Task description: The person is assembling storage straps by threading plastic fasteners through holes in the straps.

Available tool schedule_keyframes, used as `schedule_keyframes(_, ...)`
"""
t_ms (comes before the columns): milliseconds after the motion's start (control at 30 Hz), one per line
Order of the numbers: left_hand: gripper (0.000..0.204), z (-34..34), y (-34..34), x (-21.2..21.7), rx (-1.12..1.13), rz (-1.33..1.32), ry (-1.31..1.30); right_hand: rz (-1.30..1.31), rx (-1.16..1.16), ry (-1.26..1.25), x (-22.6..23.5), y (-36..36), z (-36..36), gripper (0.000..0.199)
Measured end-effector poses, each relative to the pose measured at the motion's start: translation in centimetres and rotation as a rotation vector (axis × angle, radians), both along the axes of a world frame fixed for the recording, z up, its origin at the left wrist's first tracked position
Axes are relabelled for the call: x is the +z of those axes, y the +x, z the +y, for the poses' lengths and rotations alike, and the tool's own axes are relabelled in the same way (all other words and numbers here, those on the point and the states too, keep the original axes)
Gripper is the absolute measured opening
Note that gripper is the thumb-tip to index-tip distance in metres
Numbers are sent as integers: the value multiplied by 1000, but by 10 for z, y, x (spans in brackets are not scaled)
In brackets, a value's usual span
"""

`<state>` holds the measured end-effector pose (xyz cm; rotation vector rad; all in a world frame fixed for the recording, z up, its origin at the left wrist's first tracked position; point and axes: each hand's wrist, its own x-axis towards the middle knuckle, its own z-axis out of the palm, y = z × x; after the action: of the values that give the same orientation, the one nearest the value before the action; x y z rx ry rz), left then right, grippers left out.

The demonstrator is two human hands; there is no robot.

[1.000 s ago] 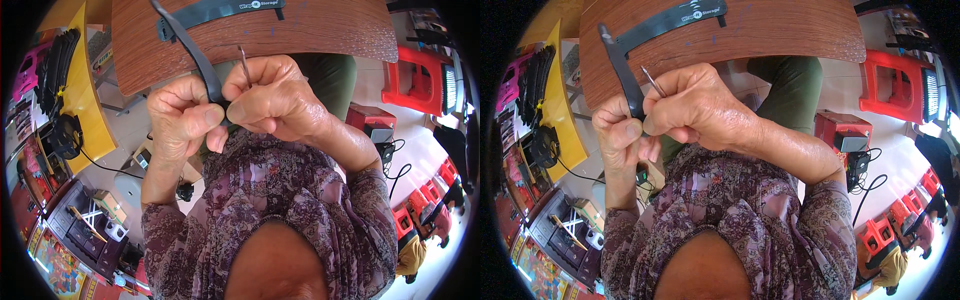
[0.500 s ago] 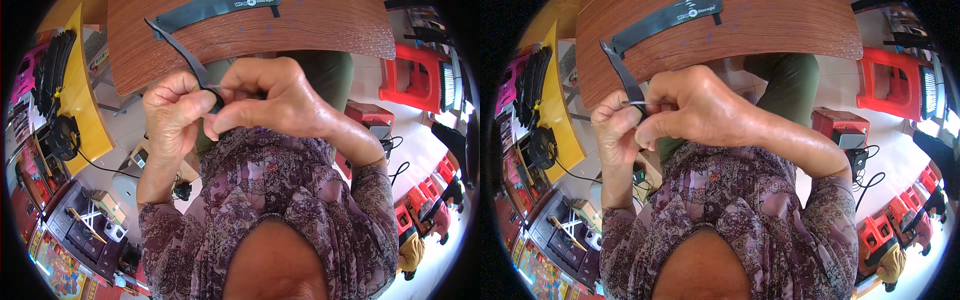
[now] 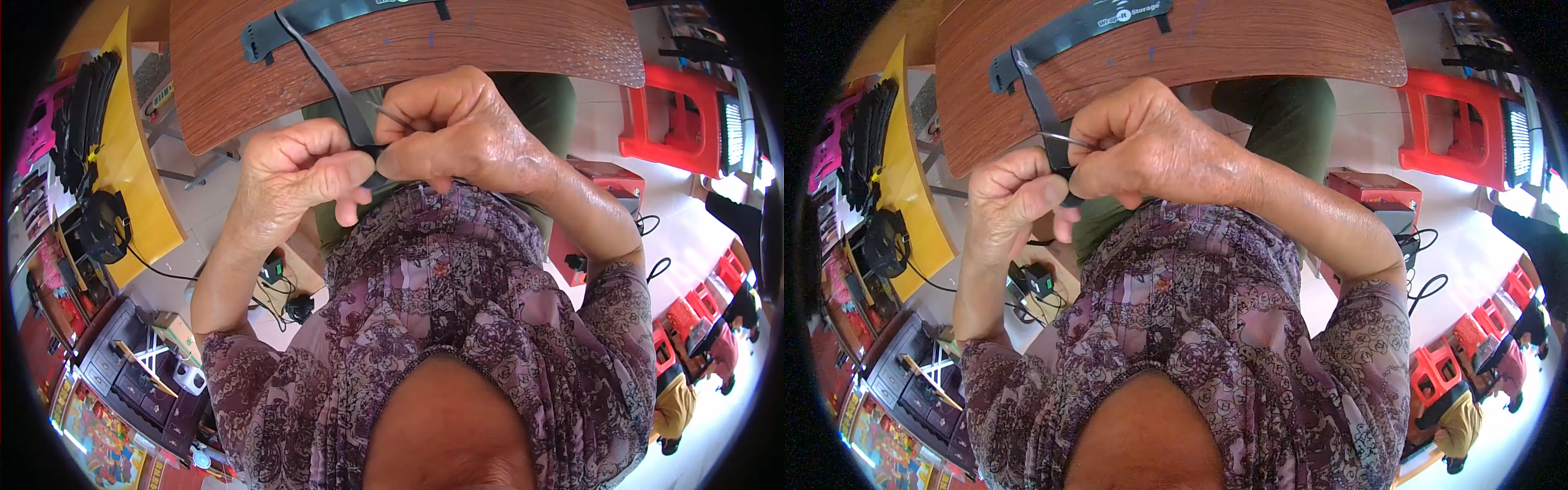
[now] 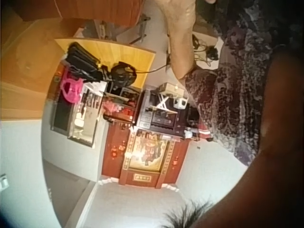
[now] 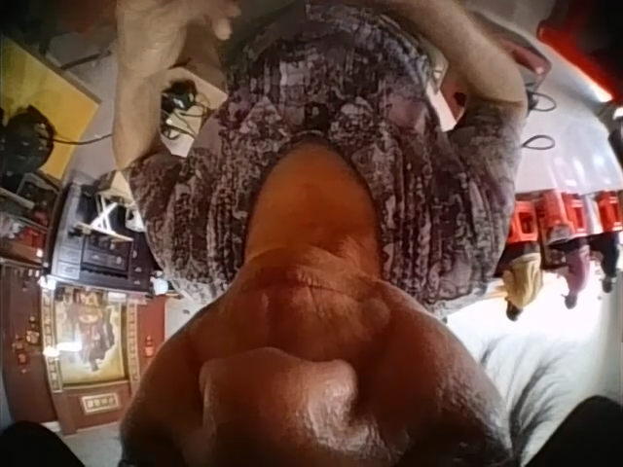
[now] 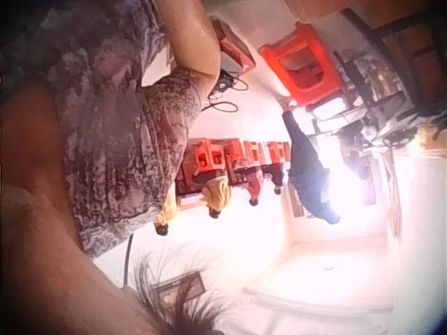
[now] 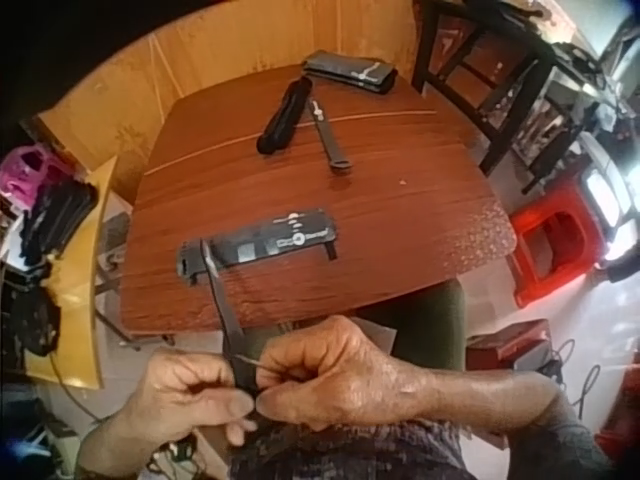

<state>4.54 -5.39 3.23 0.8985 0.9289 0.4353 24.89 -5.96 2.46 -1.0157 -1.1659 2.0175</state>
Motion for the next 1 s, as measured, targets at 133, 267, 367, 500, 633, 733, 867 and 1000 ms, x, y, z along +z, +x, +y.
schedule_keyframes(133,23,0,2,0,-17,-8,87,31,46,86,0,-6,-2,7)
schedule_keyframes(267,23,0,-2,11,-39,109,98,48,36,113,0,-7,1,8)
schedule_keyframes(367,26,-1,-11,16,-146,183,353,74,92,41,4,-6,4,8)
schedule_keyframes(500,31,-1,-15,22,-169,200,413,77,148,85,0,-4,6,12)
schedule_keyframes(633,31,-5,-13,14,-73,172,289,1,140,63,5,-5,4,18)
schedule_keyframes(733,30,-8,-6,8,-11,79,363,-71,129,457,-5,-10,1,24)
schedule_keyframes(867,30,-4,-10,4,-87,337,737,-152,88,613,-15,-10,-1,15)
schedule_keyframes(1000,28,-5,-9,10,-91,396,776,-104,67,478,-12,-10,-2,14)
